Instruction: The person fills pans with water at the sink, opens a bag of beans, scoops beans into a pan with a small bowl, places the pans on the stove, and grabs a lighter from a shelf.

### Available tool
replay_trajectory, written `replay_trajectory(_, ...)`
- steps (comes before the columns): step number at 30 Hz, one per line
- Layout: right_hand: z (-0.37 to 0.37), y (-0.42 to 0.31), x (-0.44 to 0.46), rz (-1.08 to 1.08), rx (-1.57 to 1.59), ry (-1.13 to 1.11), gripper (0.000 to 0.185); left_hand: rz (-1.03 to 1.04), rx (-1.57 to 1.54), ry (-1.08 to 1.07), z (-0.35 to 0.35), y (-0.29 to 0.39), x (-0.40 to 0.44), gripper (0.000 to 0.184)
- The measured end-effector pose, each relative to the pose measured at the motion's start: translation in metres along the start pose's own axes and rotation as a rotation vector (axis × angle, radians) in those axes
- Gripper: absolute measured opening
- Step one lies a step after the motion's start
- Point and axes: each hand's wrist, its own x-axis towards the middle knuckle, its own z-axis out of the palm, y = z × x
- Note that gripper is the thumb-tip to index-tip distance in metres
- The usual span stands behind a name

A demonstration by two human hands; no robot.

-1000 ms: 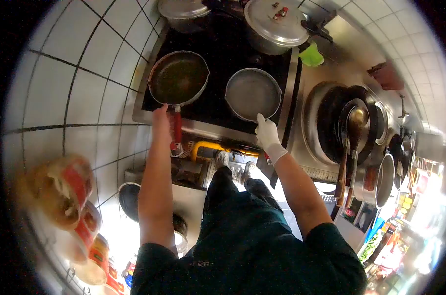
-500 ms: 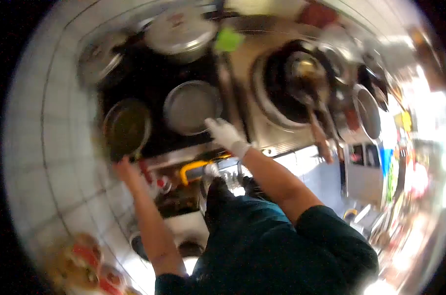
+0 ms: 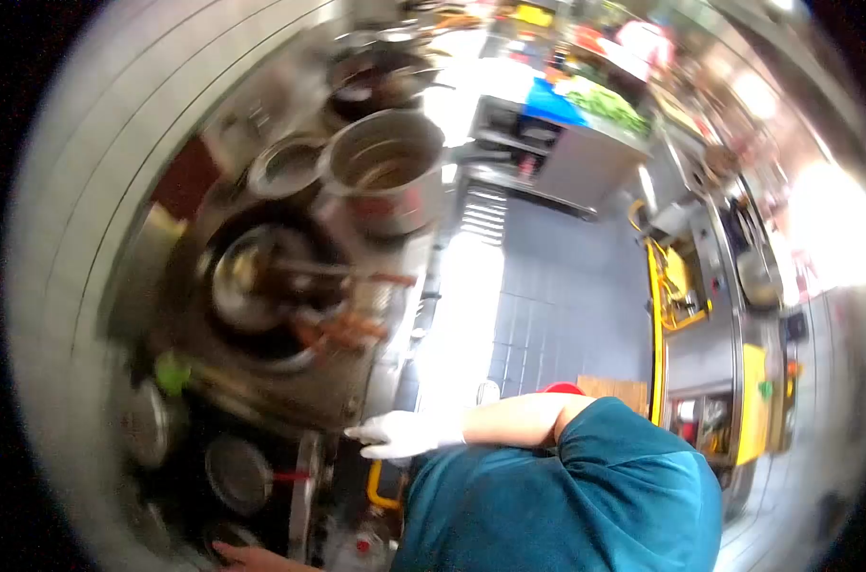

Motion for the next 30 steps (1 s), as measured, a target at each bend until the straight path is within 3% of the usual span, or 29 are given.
replay_trajectory(2,-0.044,0.029,-0.068,0.078,-0.016,0.064,0.065,0.133,0.016,0.060,0.057,0.058,-0.060,0.084)
replay_trajectory(5,-0.113,0.063,-0.183,0.316,0.046,0.210,0.071,0.385,-0.091,-0.175,0.132,0.114,-0.149,0.087)
replay_trajectory(6,-0.127,0.097,-0.227,0.345,0.072,0.303,0.070,0.576,-0.191,-0.280,0.154,0.149,-0.194,0.093)
replay_trajectory(7,-0.123,0.132,-0.265,0.387,0.099,0.396,0.070,0.668,-0.349,-0.324,0.183,0.166,-0.240,0.081)
replay_trajectory(8,-0.123,0.166,-0.303,0.281,0.447,0.548,0.066,0.746,-0.511,-0.370,0.213,0.185,-0.287,0.071)
replay_trajectory(10,-0.130,0.198,-0.392,-0.058,1.099,0.821,0.058,0.836,-0.423,-0.731,0.238,0.216,-0.373,0.075)
replay_trajectory(12,-0.152,0.205,-0.476,0.458,0.274,0.959,0.055,1.013,-0.450,-1.158,0.266,0.247,-0.445,0.074)
replay_trajectory(13,-0.152,0.213,-0.513,0.602,0.130,1.165,0.055,1.122,-0.331,-1.182,0.263,0.281,-0.487,0.072)
replay_trajectory(14,-0.153,0.215,-0.542,0.753,-0.022,1.355,0.055,1.052,-0.384,-1.347,0.273,0.298,-0.519,0.075)
replay_trajectory(16,-0.154,0.201,-0.609,0.834,0.185,1.566,0.058,0.812,-0.530,-1.849,0.311,0.315,-0.580,0.071)
replay_trajectory(17,-0.148,0.198,-0.630,0.880,0.230,1.684,0.058,0.587,-0.531,-2.098,0.333,0.321,-0.607,0.067)
replay_trajectory(18,-0.140,0.198,-0.650,0.926,0.274,1.796,0.058,0.493,-0.414,-2.273,0.345,0.334,-0.637,0.059)
replay_trajectory(20,-0.110,0.228,-0.672,0.971,0.509,2.008,0.056,-0.167,-0.205,-2.477,0.413,0.303,-0.695,0.059)
replay_trajectory(21,-0.089,0.251,-0.679,1.111,0.462,2.066,0.054,0.741,0.180,-2.293,0.445,0.276,-0.727,0.057)
replay_trajectory(22,-0.068,0.270,-0.681,1.255,0.403,2.115,0.052,1.549,0.519,-1.827,0.474,0.250,-0.749,0.057)
replay_trajectory(24,-0.041,0.282,-0.686,1.423,0.474,2.039,0.056,2.677,0.639,-1.411,0.521,0.217,-0.760,0.057)
replay_trajectory(25,-0.017,0.301,-0.679,1.480,0.563,2.019,0.059,2.128,0.645,-1.878,0.550,0.190,-0.769,0.054)
replay_trajectory(26,0.006,0.321,-0.674,1.540,0.649,1.990,0.062,1.507,0.626,-2.205,0.581,0.155,-0.779,0.052)
replay_trajectory(28,0.002,0.306,-0.670,1.645,0.836,1.814,0.062,1.442,1.081,-2.177,0.654,0.109,-0.794,0.048)
replay_trajectory(29,0.003,0.312,-0.669,1.695,0.972,1.674,0.060,1.536,1.189,-2.188,0.679,0.097,-0.806,0.045)
replay_trajectory(30,0.002,0.316,-0.675,1.742,1.100,1.521,0.059,1.760,1.204,-2.251,0.700,0.087,-0.819,0.042)
